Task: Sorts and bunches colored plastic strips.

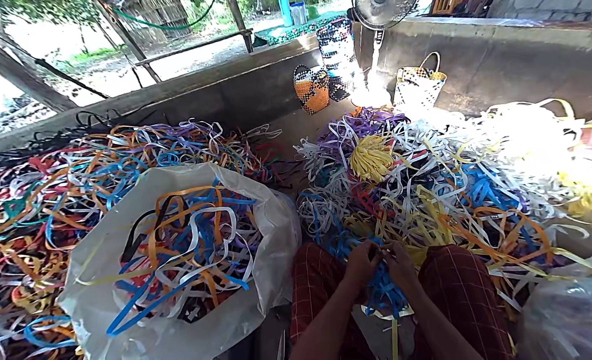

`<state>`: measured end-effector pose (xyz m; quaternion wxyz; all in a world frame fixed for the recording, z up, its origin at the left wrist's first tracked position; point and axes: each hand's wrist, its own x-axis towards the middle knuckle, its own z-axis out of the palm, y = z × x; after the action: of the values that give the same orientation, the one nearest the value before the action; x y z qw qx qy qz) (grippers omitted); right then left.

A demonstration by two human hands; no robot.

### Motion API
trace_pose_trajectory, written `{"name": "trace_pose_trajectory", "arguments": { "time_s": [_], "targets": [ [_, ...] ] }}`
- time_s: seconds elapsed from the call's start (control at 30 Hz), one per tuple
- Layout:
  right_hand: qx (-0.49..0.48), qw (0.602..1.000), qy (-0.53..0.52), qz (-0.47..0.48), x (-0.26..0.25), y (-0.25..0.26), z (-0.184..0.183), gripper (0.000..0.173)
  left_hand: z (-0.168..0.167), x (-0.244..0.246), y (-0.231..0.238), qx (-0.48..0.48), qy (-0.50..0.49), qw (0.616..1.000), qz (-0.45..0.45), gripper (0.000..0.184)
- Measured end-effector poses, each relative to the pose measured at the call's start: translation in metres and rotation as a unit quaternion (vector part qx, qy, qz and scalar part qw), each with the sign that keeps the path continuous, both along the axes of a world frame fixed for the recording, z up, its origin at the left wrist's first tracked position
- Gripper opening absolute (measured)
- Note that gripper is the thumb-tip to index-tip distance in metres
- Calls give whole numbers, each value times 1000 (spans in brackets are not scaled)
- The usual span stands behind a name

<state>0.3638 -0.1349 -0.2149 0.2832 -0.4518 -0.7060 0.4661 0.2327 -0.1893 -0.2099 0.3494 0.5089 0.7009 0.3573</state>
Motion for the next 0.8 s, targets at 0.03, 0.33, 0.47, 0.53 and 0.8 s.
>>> {"name": "trace_pose_trajectory", "arguments": {
  "time_s": [0.03,0.33,0.47,0.53,0.8],
  "targets": [
    [5,1000,-16,-3,-1,-2,1,18,-4,0,1,-7,22,1000,-5,30],
    [-38,997,-55,38,-9,-10,-4,46,-25,-13,-6,75,-21,997,-26,38],
    [-12,991,-105,79,-9,-8,-6,52,-19,-17,-9,73,-71,995,-17,36],
    [-22,991,-102,78,-6,-6,-5,50,-21,-18,-8,87,-77,993,-19,32],
    [-200,975,31,86,3,10,-5,41,-16,-28,-13,134,-86,985,-65,31]
  ]
}}
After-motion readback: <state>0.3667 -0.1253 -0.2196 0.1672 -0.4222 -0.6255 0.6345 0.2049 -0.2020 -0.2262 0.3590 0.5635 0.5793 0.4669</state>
